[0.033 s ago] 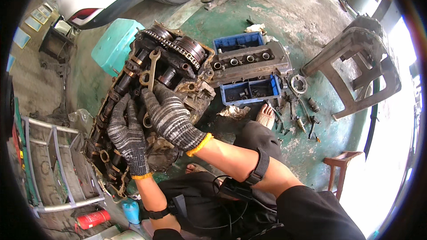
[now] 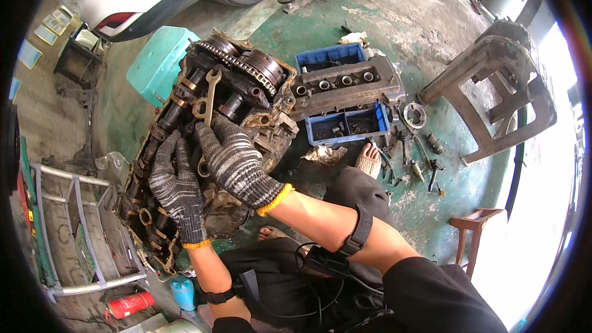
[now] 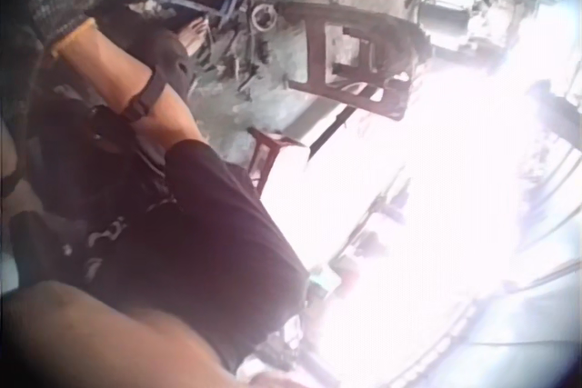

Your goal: The person sits on the floor and uses a wrench to loosen and tighten bolts on a disassembled engine block. They repeatedly adjust the tool and reposition their hands to access different bolts on the cylinder head.

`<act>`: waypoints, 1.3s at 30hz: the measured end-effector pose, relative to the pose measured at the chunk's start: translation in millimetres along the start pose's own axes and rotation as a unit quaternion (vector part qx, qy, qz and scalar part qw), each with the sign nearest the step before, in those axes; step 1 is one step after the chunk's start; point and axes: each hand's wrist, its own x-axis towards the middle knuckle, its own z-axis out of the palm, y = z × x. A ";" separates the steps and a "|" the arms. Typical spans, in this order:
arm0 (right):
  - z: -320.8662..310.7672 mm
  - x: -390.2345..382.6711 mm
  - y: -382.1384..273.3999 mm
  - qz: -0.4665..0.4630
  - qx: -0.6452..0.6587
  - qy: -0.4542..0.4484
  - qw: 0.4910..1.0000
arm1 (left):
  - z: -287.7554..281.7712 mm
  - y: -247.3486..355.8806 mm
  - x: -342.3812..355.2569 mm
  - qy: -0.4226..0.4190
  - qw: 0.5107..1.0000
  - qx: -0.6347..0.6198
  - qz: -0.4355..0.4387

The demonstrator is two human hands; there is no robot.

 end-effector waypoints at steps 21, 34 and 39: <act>-45.0 10.0 -43.1 0.175 0.115 -0.039 0.977 | 1.0 -8.0 -3.1 0.010 0.998 0.041 0.042; -120.0 13.8 -82.5 0.087 -0.032 0.006 0.996 | 6.2 -0.6 -0.6 0.001 1.000 -0.012 -0.029; -117.3 -1.7 -73.3 0.084 -0.001 -0.022 0.996 | 6.1 -2.8 -0.9 0.010 1.000 0.019 0.010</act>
